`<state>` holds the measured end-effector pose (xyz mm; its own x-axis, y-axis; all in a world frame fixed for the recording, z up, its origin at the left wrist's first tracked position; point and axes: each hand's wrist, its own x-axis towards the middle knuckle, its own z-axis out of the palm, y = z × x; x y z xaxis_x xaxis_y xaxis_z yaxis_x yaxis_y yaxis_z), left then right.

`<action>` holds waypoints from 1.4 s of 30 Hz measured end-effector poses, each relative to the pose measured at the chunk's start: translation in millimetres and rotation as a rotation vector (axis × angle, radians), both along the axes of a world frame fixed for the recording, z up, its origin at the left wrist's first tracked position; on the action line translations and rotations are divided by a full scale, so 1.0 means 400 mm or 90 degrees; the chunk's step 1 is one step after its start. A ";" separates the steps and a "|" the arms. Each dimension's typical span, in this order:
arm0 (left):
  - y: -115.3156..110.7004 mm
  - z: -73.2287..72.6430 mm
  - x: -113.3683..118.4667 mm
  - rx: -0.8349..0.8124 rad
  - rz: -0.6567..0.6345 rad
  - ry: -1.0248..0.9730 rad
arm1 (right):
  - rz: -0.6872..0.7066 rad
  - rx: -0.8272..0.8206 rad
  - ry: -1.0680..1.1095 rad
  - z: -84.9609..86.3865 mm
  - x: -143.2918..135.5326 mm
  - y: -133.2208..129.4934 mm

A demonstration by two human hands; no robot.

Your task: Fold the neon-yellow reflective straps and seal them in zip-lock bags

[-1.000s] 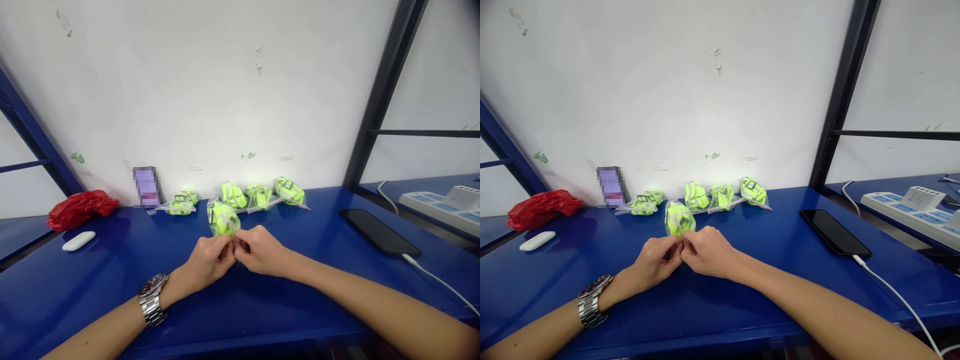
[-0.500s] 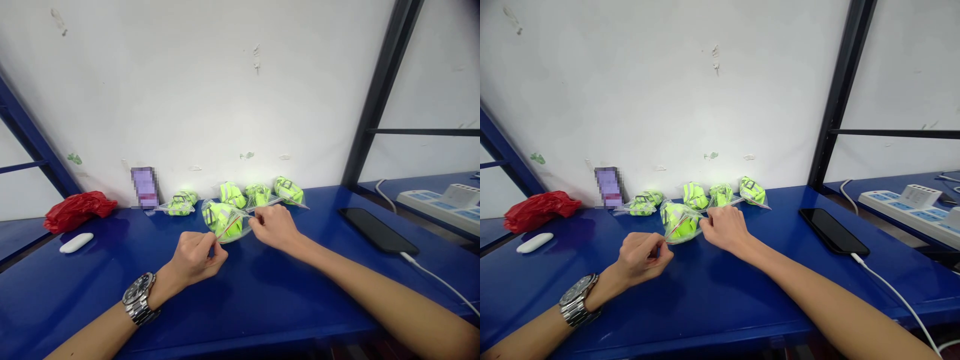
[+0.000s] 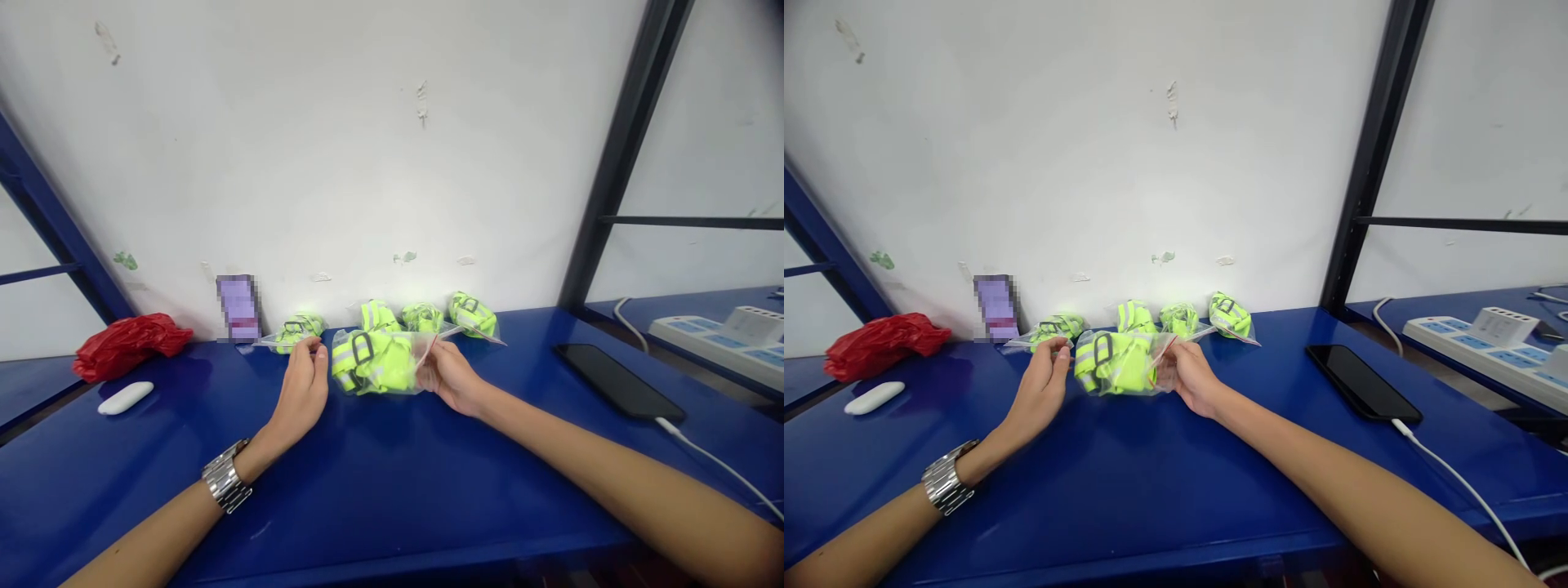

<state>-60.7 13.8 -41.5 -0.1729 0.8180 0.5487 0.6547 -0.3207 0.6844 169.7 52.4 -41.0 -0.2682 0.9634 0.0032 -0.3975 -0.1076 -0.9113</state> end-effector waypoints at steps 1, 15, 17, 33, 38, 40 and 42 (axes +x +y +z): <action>0.004 -0.002 0.002 -0.053 -0.053 -0.089 | 0.000 -0.005 0.012 0.001 -0.001 0.000; 0.007 -0.003 0.027 -0.221 -0.349 -0.568 | -0.120 0.114 -0.020 -0.027 -0.021 -0.027; 0.005 -0.001 0.028 -0.191 -0.342 -0.564 | -0.096 0.140 -0.042 -0.022 -0.025 -0.034; 0.020 -0.035 -0.025 -0.031 -0.085 -0.182 | 0.280 0.123 0.010 -0.008 -0.003 -0.059; -0.009 -0.012 -0.009 -0.014 -0.038 -0.023 | 0.152 0.094 -0.076 -0.004 -0.022 -0.068; -0.022 -0.002 0.007 0.005 -0.022 0.085 | 0.074 0.076 -0.119 -0.007 -0.025 -0.059; -0.029 0.008 0.021 0.024 -0.011 0.139 | 0.020 0.067 -0.151 -0.007 -0.023 -0.046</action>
<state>-52.4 2.3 -38.5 -0.0338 0.7983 0.6013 0.7801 -0.3550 0.5152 160.5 34.1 -43.7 -0.3030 0.9523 0.0358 -0.1693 -0.0168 -0.9854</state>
